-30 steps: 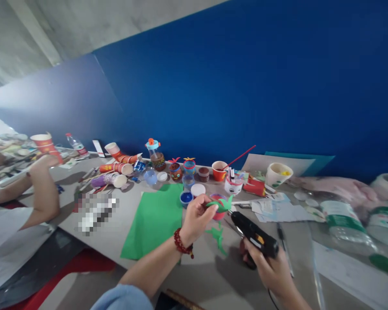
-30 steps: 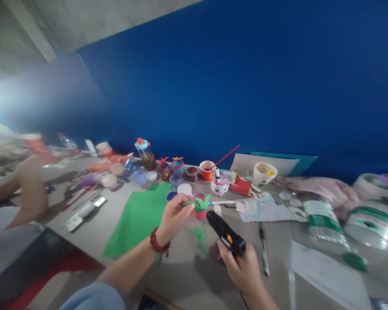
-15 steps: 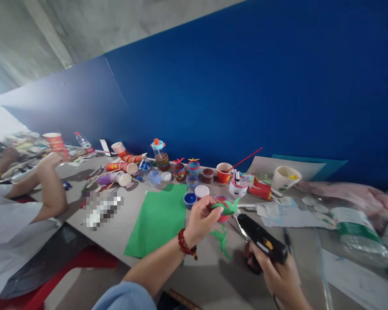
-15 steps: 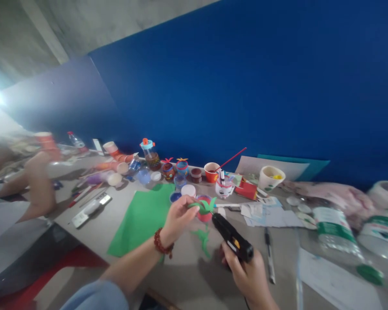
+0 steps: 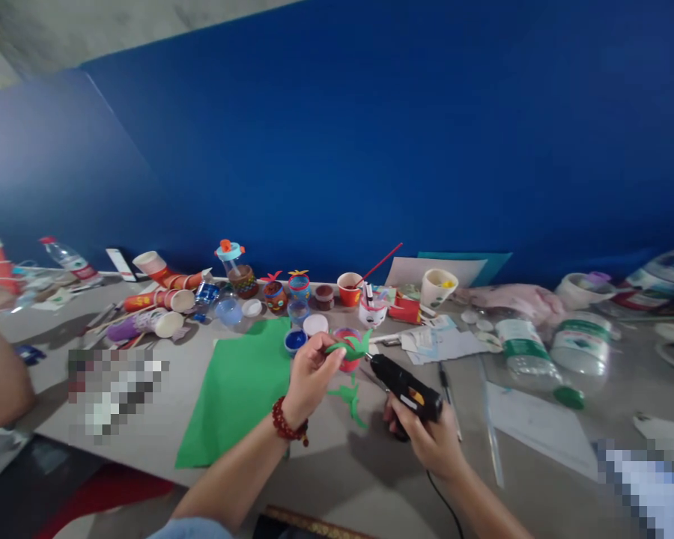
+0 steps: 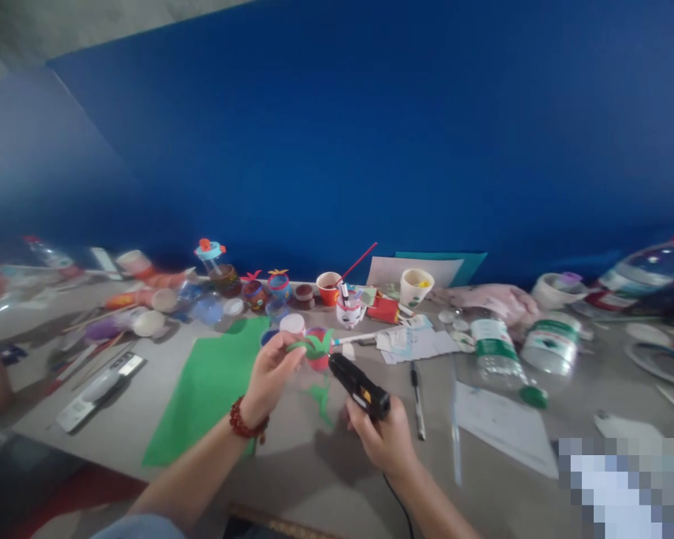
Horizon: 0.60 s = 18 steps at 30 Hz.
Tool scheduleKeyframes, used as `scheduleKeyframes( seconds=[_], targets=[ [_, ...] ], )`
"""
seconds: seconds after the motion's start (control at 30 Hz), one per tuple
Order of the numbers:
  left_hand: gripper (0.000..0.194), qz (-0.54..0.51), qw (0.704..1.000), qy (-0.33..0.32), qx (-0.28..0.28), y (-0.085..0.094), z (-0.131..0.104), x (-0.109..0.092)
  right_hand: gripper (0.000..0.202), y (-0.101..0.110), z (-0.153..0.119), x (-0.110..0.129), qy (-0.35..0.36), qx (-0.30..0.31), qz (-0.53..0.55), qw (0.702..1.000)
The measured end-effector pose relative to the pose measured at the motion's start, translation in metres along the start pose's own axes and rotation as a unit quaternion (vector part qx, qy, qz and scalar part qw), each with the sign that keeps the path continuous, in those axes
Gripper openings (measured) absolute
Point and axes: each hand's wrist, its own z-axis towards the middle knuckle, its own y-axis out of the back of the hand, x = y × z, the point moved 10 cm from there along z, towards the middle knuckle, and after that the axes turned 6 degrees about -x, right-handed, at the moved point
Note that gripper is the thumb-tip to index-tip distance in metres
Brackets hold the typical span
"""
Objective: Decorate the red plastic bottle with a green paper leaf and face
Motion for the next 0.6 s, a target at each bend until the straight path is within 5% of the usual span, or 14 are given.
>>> scheduleKeyframes(
  seconds=[0.6],
  targets=[
    [0.022,0.003,1.000,-0.016,-0.010,0.0036,-0.0010,-0.0034,0.035,0.0005,-0.0009,-0.0057,-0.009,-0.003,-0.028,1.000]
  ],
)
